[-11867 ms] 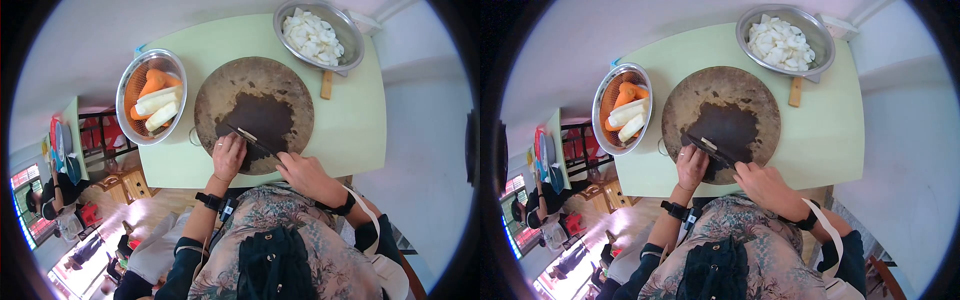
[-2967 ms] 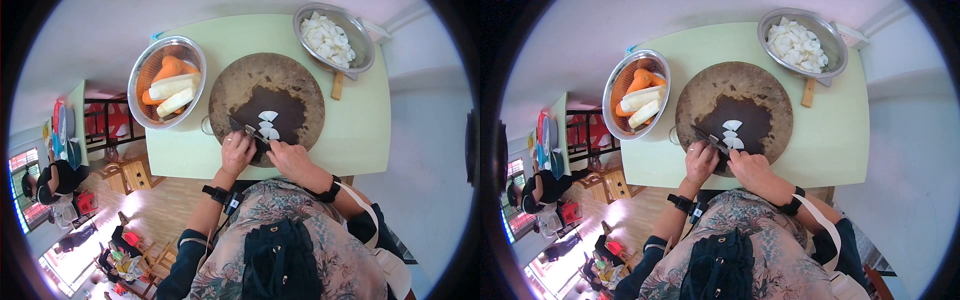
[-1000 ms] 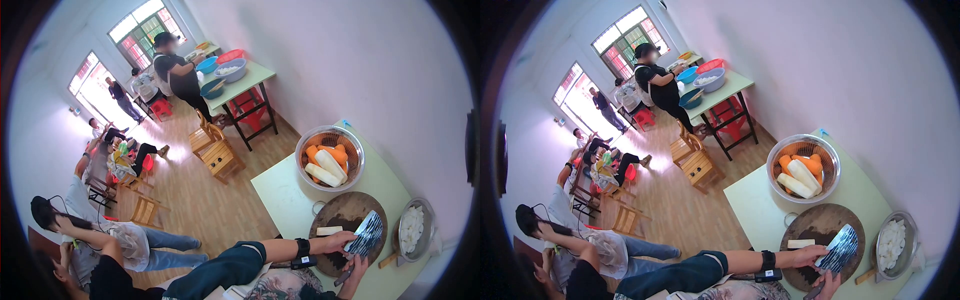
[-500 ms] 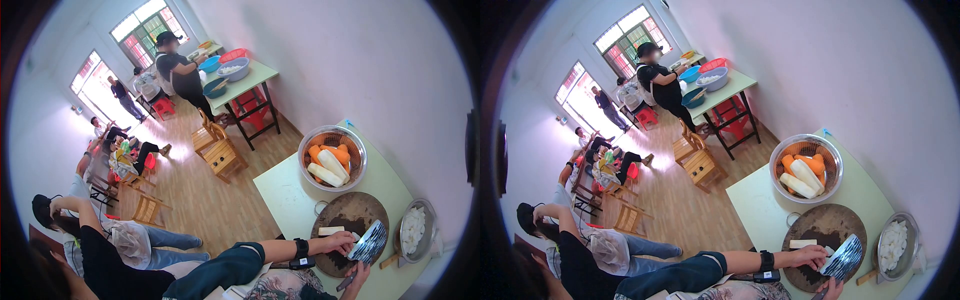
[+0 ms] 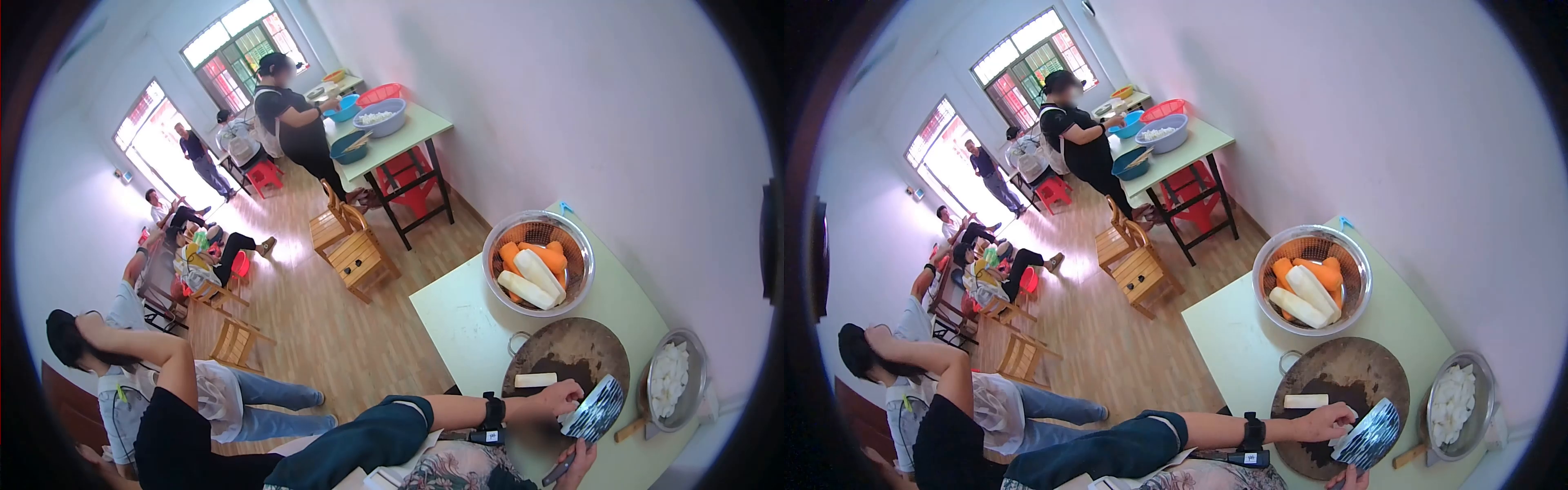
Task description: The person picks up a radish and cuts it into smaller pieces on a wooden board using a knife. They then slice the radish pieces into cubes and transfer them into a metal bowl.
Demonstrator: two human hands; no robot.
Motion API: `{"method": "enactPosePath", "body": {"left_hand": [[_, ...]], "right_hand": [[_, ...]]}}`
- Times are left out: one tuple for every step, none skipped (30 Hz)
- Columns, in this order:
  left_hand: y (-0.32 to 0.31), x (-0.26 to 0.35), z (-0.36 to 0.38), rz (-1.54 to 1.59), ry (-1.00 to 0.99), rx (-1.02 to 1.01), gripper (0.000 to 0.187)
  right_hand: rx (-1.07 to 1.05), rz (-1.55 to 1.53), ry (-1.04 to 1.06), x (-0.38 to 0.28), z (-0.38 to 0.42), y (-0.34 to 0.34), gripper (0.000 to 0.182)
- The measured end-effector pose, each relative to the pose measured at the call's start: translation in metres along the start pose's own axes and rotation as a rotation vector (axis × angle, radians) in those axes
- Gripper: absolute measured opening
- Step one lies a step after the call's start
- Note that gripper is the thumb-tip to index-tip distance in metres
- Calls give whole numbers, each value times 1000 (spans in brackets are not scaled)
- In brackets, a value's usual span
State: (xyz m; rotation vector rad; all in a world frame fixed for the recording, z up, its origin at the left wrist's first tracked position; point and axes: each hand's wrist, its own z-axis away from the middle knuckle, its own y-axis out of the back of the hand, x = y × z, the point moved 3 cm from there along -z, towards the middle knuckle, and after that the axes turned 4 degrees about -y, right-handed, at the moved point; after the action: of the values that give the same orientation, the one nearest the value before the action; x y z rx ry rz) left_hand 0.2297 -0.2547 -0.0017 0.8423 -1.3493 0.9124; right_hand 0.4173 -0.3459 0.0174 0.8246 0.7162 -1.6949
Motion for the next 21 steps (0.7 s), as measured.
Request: {"method": "enactPosePath", "body": {"left_hand": [[-1, 5, -1, -280, -195, -16, 41], [-1, 7, -2, -280, -196, -16, 41], [-3, 9, -3, -343, -221, -63, 48], [-4, 12, -5, -405, -246, -109, 55], [-3, 12, -6, -404, -247, -108, 55], [-4, 13, -7, -547, -318, -122, 65], [-3, 19, -7, -691, -390, -136, 74], [-1, 26, -9, -690, -391, -135, 74], [0, 30, -11, -788, -281, -257, 89], [1, 31, -12, -883, -168, -379, 105], [1, 27, -13, -881, -167, -378, 105], [0, 17, -15, -949, -130, -416, 116], [-1, 8, -15, -1016, -92, -455, 127], [-2, 3, -15, -1014, -91, -457, 127], [-4, -1, -15, -1073, -97, -485, 129], [-5, -3, -15, -1132, -104, -513, 131], [-5, -1, -14, -1132, -101, -513, 131], [-6, 3, -12, -1176, -97, -531, 131], [-7, 5, -11, -1221, -93, -549, 130], [-8, 3, -11, -1221, -93, -548, 130], [-10, -1, -11, -1231, -110, -549, 130]], "right_hand": [[0, -1, 1, -4, 8, -4, 16], [33, -22, 3, -7, 14, -5, 14], [66, -41, 6, -10, 17, -5, 12], [67, -39, 7, -9, 19, -2, 12], [66, -31, -4, -7, 21, 2, 13], [66, -23, -15, -4, 23, 7, 14], [67, -21, -14, -2, 24, 10, 14], [74, 1, -16, 0, 26, 13, 14], [81, 23, -20, 2, 28, 16, 13], [80, 26, -19, 6, 27, 20, 13], [88, 21, -29, 10, 26, 23, 12], [96, 16, -40, 13, 26, 25, 12], [101, 25, -46, 15, 26, 27, 12], [104, 30, -49, 17, 27, 28, 12], [108, 34, -51, 17, 28, 29, 11], [109, 38, -54, 18, 29, 29, 11], [109, 41, -58, 20, 30, 29, 11], [109, 43, -63, 21, 30, 30, 11], [110, 47, -63, 21, 31, 30, 11], [110, 48, -65, 22, 31, 31, 11], [109, 53, -66, 22, 31, 30, 11]]}}
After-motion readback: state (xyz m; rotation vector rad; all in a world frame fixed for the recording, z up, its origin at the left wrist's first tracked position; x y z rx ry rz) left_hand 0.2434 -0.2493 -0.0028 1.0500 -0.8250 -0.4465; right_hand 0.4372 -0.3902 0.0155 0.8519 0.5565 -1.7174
